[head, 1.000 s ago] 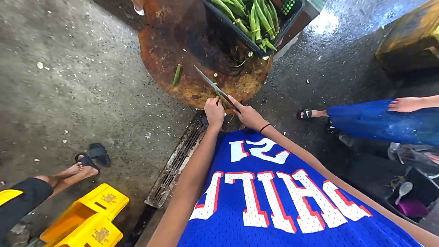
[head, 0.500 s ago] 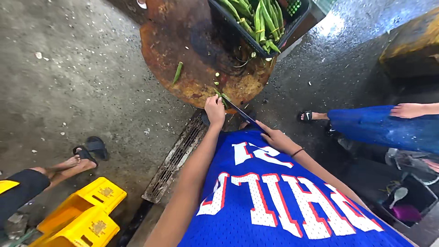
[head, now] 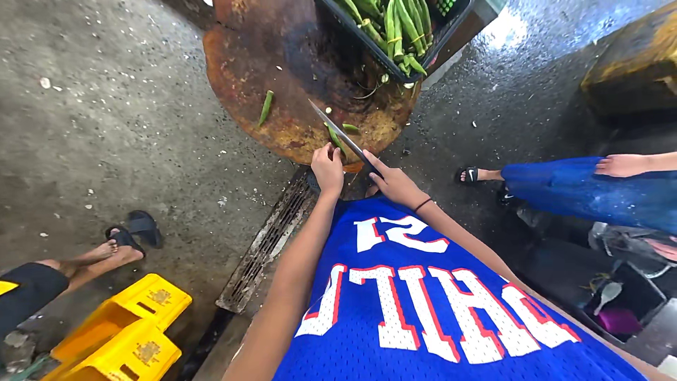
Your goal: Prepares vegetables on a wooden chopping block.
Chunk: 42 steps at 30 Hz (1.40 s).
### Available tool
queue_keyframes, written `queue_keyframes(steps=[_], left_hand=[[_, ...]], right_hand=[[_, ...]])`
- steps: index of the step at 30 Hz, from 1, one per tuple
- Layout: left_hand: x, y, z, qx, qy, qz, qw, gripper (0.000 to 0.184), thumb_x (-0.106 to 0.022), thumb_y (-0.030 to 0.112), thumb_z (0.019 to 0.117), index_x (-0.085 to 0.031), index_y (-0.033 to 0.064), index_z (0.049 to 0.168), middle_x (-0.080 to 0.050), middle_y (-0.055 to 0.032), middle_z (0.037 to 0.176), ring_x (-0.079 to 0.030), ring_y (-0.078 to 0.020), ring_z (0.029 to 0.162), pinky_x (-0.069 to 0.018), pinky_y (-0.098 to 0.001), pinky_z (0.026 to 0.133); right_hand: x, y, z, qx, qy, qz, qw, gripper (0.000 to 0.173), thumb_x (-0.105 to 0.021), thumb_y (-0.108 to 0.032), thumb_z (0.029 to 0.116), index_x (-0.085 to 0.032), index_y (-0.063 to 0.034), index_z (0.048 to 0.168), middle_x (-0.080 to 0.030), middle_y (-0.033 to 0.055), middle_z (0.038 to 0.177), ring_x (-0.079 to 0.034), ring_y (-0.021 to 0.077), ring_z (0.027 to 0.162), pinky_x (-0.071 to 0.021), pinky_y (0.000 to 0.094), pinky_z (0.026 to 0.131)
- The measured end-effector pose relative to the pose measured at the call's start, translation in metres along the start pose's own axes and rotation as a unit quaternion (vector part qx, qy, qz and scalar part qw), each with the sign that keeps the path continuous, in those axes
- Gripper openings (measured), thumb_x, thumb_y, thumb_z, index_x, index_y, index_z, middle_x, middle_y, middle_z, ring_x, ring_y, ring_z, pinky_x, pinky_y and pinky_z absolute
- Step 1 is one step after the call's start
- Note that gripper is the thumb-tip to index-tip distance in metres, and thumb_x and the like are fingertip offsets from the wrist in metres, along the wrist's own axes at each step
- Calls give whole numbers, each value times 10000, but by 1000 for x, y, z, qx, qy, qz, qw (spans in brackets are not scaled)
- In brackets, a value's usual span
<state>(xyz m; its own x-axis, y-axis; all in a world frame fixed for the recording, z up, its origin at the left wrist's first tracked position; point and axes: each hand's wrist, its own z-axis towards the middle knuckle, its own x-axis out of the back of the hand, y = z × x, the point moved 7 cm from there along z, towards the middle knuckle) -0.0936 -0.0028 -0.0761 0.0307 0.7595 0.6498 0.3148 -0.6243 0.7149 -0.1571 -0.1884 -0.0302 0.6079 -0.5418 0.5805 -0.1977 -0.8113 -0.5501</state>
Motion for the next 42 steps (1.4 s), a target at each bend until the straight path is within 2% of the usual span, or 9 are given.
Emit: queue_keyframes(steps=[9,17,22,29,42], left_hand=[[-2,2,5,10,-8,15,1000,309,-581,248,1037,-723,55,1232,-716,-120,1226,-670,-226,1176,-500,-405,1070],[-2,2,6,13,1,27,1000,264,-579,188,1017,-732,47,1178,-722,-120,1193,-673,-231,1158,-506,-402,1049],[-2,2,6,10,6,21,1000,259,-591,225,1028,-746,68,1163,-734,-100,1169,-684,-207,1132,-512,-383,1038],[-5,4,5,6,7,30,1000,295,-574,255,1037,-738,80,1207,-731,-100,1193,-675,-212,1163,-503,-392,1055],[-7,8,5,48,15,32,998,309,-574,243,1020,-728,63,1218,-718,-117,1226,-659,-238,1197,-492,-423,1073]], right_hand=[[-6,-4,14,-4,-13,2,1000,603,-404,-348,1115,-124,-433,1642,-728,175,971,-713,373,829,-572,599,777],[-15,-6,13,-6,-28,2,1000,607,-393,-361,1118,-97,-439,1642,-727,175,968,-714,373,835,-572,590,789],[-13,1,10,3,-4,12,1000,598,-393,-355,1118,-120,-419,1646,-728,168,964,-714,363,829,-574,581,788],[-4,5,16,10,-3,-6,1000,601,-400,-361,1115,-123,-432,1643,-731,166,960,-716,358,818,-578,579,774],[-5,8,23,32,-16,-31,999,619,-424,-326,1110,-126,-434,1642,-727,177,986,-715,380,869,-569,596,815]])
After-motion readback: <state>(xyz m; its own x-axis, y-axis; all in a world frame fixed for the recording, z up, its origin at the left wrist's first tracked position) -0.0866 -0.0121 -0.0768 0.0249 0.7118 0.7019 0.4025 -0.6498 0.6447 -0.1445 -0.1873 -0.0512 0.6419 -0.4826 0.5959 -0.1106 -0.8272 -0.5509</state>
